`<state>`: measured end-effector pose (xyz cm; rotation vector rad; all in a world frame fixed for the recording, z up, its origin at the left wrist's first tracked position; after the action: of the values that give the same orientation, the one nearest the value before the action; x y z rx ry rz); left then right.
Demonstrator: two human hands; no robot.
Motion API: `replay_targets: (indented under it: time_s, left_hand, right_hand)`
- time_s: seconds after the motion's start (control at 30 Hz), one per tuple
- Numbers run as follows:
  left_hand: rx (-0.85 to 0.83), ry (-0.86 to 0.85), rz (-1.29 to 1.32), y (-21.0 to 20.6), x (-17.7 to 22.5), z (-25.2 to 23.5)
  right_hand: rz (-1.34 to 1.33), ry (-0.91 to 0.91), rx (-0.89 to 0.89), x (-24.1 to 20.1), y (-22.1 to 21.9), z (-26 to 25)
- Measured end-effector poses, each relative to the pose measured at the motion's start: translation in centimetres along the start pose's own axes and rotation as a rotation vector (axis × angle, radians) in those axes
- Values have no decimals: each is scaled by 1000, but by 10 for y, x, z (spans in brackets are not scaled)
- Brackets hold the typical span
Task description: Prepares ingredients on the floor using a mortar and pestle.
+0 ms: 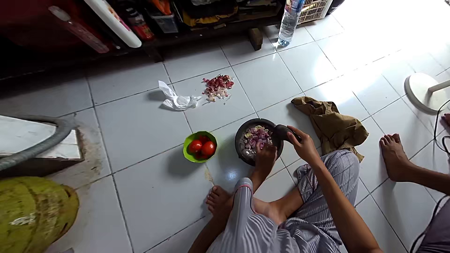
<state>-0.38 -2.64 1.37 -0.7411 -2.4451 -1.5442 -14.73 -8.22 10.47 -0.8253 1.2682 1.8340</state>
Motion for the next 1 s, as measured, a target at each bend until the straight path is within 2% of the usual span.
replay_targets:
  time_s: [0.07, 0.13, 0.37, 0.47, 0.53, 0.63, 0.7, 0.8, 0.87, 1.0]
  left_hand:
    - [-168, 158, -22, -2, -27, 11]
    - [-216, 275, -27, 16, -41, 19]
    - [51, 510, -209, 77, -74, 76]
    - [117, 585, -233, 86, -76, 94]
    - [128, 598, -234, 89, -75, 97]
    - [175, 580, -250, 92, -75, 96]
    - [190, 582, -249, 93, -74, 97]
    - [215, 559, -256, 90, -76, 98]
    - [218, 558, -250, 89, -75, 94]
    - [214, 546, -253, 85, -73, 100]
  right_hand:
    - [0, -41, -28, 11, -10, -6]
    - [16, -65, -63, 18, -23, -9]
    - [287, -51, -105, 6, -76, 9]
    - [467, -72, -290, 11, -102, -2]
    - [507, -90, -367, -6, -97, -12]
    - [459, -40, -242, -25, -85, -10]
    - [459, -19, -195, -18, -90, -5]
    - [557, -80, -344, 2, -104, -10]
    - [564, -101, -366, -11, -95, -16]
    - [516, -53, -243, -18, -94, -10]
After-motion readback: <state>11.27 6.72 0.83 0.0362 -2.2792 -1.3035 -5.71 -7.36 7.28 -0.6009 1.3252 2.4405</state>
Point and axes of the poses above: each hand's wrist, its own z-axis away from the middle knuckle, its own y-axis out of the back of the hand, x = y × z, the point moved 3 cm from there along -z, towards the middle knuckle, and after that the axes turned 9 degrees about -z, right-handed, at the moved point
